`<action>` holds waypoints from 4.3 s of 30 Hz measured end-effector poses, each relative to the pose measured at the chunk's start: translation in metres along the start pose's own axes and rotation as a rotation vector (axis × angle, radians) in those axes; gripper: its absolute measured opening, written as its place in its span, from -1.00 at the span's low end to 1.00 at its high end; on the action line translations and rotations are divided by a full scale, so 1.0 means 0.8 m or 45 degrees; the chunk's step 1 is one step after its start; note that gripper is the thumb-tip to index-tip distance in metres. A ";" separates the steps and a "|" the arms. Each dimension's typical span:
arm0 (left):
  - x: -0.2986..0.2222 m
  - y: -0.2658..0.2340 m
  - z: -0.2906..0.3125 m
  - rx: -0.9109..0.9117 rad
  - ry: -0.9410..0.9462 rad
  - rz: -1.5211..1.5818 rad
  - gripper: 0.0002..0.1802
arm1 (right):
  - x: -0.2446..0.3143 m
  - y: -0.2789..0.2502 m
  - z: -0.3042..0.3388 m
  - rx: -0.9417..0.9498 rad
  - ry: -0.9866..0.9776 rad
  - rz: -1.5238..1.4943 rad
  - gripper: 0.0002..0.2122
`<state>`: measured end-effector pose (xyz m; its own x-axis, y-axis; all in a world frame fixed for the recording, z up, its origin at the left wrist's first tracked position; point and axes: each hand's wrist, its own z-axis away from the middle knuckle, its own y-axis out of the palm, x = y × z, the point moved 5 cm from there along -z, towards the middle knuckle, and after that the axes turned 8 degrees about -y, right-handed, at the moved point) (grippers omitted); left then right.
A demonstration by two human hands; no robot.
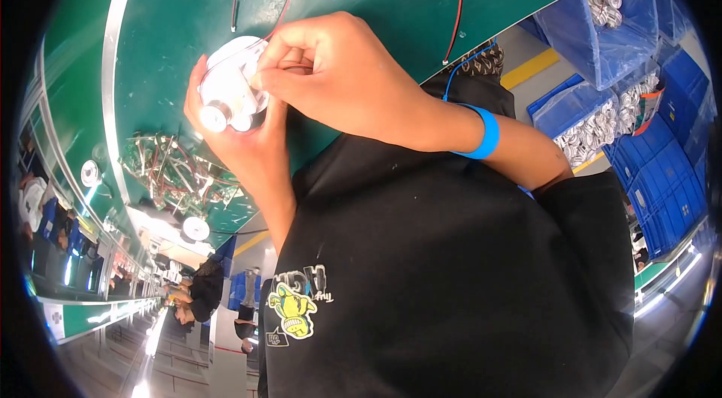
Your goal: The person assembles electronic components by hand, connecting circuit boards to plastic housings with wire connectors and cables.
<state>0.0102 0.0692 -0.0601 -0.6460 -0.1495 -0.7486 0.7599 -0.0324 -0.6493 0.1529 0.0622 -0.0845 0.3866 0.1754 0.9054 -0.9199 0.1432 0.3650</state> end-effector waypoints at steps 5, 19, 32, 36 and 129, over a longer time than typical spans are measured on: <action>0.000 0.000 0.000 0.009 0.015 -0.031 -0.16 | 0.016 -0.002 -0.004 0.083 -0.003 0.276 -0.88; -0.005 0.000 0.001 -0.114 0.074 -0.132 -0.18 | 0.003 0.002 -0.001 0.121 0.183 -0.115 -0.85; -0.019 0.005 0.008 -0.094 0.091 -0.253 -0.10 | 0.012 0.004 0.001 0.016 0.282 0.142 -0.86; -0.022 -0.011 0.011 -0.010 0.085 -0.211 0.05 | 0.020 0.008 -0.009 0.002 0.232 0.219 -0.86; -0.034 -0.054 0.023 0.508 -0.433 0.986 -0.50 | 0.108 0.074 0.018 0.471 -1.473 1.463 -0.76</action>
<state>-0.0038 0.0564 -0.0095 0.0590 -0.5508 -0.8326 0.9792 -0.1304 0.1556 0.1306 0.0717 0.0186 -0.5482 -0.7681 0.3311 -0.7018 0.2071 -0.6816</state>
